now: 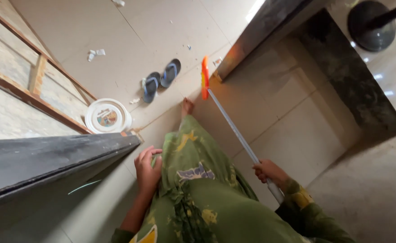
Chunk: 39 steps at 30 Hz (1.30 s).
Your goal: The person sweeps the floor with a broom, moving debris through a doorway and into another room.
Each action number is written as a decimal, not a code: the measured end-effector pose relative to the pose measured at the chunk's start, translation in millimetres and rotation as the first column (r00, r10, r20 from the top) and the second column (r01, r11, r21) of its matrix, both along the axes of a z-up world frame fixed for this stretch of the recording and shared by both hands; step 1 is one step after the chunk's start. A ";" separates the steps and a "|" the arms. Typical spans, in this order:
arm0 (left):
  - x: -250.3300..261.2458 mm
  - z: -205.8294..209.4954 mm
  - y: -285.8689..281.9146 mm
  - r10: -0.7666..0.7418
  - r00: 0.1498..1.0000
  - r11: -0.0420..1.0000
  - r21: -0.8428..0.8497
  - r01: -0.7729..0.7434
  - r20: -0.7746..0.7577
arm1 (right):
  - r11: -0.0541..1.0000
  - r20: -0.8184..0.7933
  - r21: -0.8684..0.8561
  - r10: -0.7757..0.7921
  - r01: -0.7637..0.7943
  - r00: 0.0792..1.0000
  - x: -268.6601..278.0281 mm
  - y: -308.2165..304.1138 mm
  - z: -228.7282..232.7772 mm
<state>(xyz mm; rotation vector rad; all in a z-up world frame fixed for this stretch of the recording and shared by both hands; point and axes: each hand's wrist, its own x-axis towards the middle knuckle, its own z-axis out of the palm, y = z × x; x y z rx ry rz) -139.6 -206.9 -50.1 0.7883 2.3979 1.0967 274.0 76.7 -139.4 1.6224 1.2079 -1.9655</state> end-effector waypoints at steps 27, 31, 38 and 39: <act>13.7 30.8 24.3 -0.054 0.992 0.998 -0.038 0.058 0.110 | 0.970 -0.178 0.200 0.174 -0.137 0.969 -139.0 -21.0 105.7; 10.3 29.3 38.5 -0.006 0.995 0.998 -0.061 0.012 0.100 | 0.966 -0.286 -0.239 -0.167 0.098 0.944 -164.6 13.6 137.0; -2.4 26.2 77.3 0.076 0.990 0.996 -0.046 -0.071 0.116 | 0.899 -0.294 -0.438 -0.137 -0.005 0.946 -198.7 68.3 120.1; -6.5 26.4 87.1 0.087 0.990 0.995 -0.048 -0.082 0.113 | 0.873 -0.315 -0.487 -0.151 -0.023 0.937 -203.0 77.2 112.8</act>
